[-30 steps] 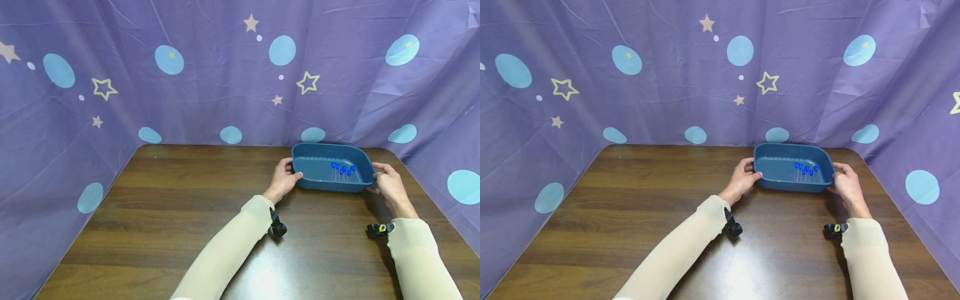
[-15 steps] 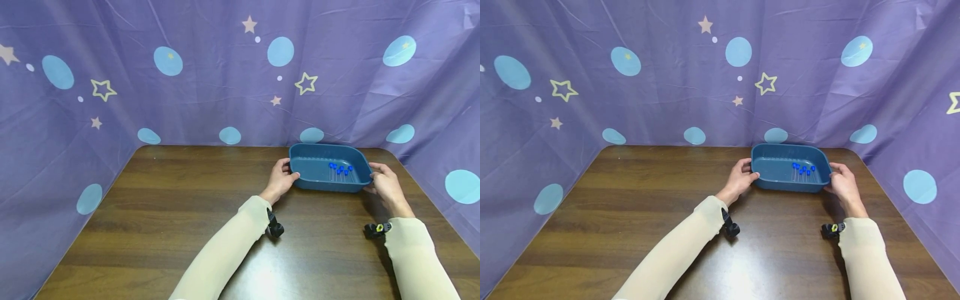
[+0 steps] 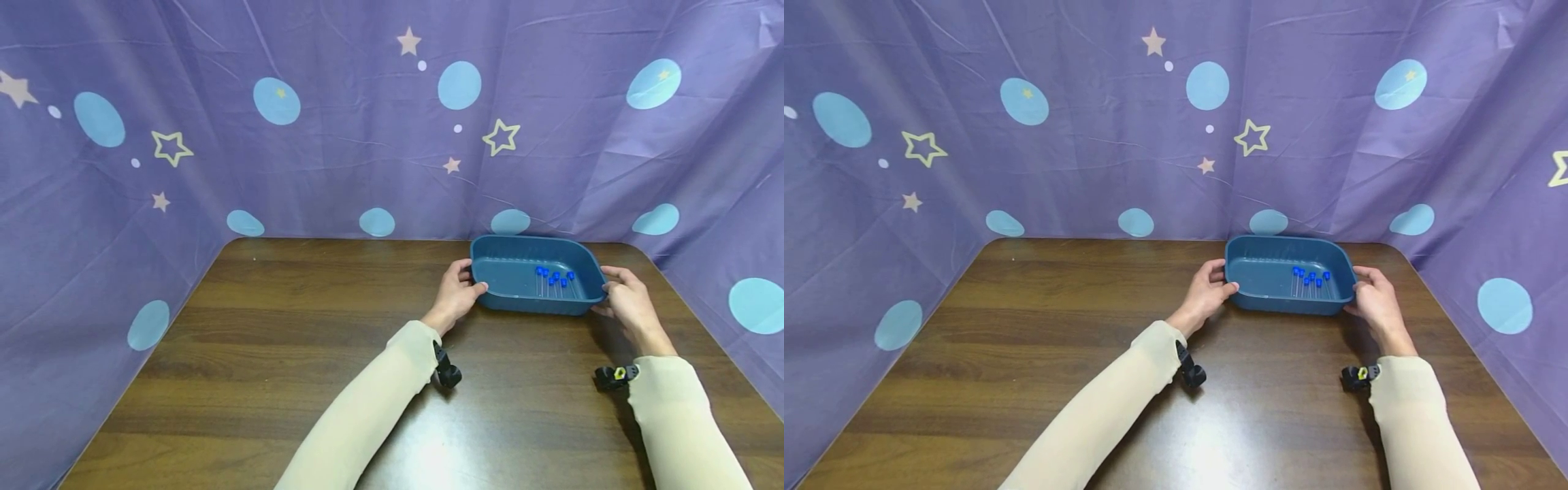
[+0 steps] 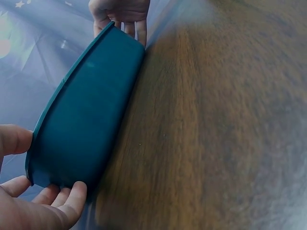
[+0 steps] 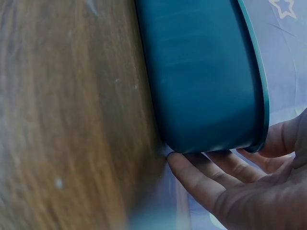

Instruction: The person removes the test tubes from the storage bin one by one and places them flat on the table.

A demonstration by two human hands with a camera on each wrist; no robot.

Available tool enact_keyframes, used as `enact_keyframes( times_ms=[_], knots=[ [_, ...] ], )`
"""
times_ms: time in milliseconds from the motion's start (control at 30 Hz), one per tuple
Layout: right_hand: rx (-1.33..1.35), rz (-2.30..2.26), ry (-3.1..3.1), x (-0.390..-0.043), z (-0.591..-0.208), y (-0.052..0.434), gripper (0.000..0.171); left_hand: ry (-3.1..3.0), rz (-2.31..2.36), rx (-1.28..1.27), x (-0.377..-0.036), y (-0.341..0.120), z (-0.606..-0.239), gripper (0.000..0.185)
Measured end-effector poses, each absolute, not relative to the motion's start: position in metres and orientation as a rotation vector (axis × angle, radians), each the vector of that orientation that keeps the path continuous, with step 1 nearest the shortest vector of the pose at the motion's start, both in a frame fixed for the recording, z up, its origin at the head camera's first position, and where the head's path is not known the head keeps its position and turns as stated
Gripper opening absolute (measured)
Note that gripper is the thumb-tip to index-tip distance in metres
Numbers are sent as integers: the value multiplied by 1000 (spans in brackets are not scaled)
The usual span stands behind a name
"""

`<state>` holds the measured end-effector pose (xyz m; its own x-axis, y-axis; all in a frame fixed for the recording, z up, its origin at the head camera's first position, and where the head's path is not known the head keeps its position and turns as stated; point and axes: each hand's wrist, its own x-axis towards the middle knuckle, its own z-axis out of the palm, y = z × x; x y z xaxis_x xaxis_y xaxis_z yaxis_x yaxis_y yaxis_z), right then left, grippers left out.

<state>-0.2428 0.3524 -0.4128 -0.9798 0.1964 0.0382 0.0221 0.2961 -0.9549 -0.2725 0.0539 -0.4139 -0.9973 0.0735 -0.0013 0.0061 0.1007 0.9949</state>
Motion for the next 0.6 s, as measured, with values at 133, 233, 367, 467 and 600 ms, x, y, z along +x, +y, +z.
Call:
enact_keyframes(
  times_ms=[133, 233, 367, 467, 600],
  knots=[
    [-212, 1765, -2404, -244, -414, 352, 46, 2286, 2076, 89, -272, 52, -413, 58],
    [-189, 1747, -2423, -244, -414, 351, 48, 2282, 2075, 85, -272, 51, -414, 59],
    [-176, 1752, -2412, -251, -424, 357, 49, 2277, 2080, 83, -273, 49, -414, 59],
    [-185, 1768, -2385, -262, -439, 367, 48, 2270, 2088, 82, -272, 48, -414, 59],
    [-179, 1774, -2368, -272, -453, 375, 48, 2261, 2101, 88, -273, 46, -415, 60]
  ],
)
